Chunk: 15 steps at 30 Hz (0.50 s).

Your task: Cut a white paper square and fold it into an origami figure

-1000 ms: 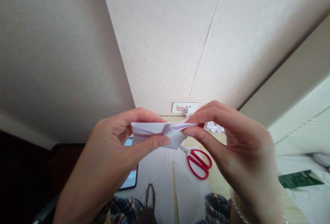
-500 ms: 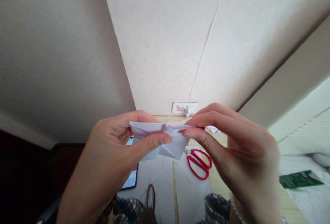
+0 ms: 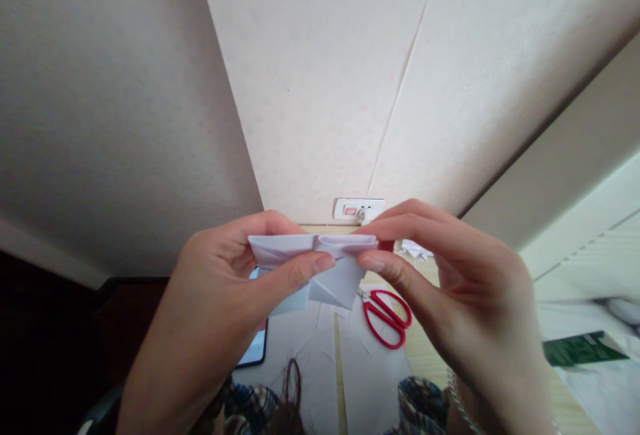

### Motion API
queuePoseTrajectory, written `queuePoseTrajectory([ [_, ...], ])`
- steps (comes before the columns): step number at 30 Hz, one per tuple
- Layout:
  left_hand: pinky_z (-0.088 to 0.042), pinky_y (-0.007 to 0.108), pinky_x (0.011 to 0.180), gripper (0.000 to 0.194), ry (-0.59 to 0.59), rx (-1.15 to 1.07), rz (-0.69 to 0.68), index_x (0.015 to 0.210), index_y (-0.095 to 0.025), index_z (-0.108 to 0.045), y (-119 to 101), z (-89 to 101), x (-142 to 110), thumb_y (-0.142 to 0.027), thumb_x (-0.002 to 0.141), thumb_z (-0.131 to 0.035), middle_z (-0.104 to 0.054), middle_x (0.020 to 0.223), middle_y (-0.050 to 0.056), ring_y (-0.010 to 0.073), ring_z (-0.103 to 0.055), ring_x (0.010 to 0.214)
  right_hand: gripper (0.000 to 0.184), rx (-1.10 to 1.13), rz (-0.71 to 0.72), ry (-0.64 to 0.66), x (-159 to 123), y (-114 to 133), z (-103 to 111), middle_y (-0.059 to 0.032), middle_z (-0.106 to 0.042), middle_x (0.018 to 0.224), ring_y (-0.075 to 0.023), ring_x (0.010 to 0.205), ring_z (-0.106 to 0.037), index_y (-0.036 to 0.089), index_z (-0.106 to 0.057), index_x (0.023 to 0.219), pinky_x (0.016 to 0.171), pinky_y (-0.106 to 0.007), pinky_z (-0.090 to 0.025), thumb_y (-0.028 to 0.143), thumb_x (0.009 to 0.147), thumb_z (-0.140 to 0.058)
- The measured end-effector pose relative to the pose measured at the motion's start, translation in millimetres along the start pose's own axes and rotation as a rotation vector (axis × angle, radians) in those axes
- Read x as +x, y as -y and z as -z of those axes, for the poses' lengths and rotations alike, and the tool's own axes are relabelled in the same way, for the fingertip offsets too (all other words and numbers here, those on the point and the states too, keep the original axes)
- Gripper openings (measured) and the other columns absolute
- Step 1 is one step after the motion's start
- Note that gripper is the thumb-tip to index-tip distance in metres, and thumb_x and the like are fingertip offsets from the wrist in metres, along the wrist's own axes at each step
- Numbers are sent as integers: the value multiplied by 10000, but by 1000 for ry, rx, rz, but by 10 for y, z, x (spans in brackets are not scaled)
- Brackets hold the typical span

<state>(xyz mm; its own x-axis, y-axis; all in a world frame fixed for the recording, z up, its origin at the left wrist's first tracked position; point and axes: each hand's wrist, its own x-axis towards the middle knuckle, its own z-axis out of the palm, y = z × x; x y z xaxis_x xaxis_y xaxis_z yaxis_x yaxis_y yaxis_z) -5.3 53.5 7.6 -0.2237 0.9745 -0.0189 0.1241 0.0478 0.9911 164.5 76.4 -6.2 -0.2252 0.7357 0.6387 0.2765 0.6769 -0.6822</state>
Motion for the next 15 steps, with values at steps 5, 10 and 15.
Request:
queuePoseTrajectory([
  [5, -372, 187, 407, 189, -21, -30, 60, 553, -220, -657, -18, -23, -11, -326, 584, -810, -608, 481, -66, 112, -518, 446, 121, -45, -25, -29, -2, -10, -20, 34, -672, 737, -116, 726, -612, 209, -667, 757, 651, -248, -474, 185, 841, -750],
  [10, -387, 172, 416, 194, -9, -70, 57, 540, -207, -636, -7, -39, -13, -307, 594, -793, -593, 464, -78, 92, -515, 438, 175, -59, -41, -37, -9, 5, -32, 51, -640, 684, -87, 675, -576, 196, -646, 702, 611, -221, -439, 170, 838, -754],
  [15, -399, 176, 440, 180, -19, -99, 44, 547, -205, -639, 12, -42, 0, -276, 592, -798, -611, 486, -80, 92, -530, 464, 195, -50, -48, -42, -10, -5, -25, 62, -632, 663, -81, 652, -565, 201, -638, 686, 594, -208, -429, 207, 820, -779],
])
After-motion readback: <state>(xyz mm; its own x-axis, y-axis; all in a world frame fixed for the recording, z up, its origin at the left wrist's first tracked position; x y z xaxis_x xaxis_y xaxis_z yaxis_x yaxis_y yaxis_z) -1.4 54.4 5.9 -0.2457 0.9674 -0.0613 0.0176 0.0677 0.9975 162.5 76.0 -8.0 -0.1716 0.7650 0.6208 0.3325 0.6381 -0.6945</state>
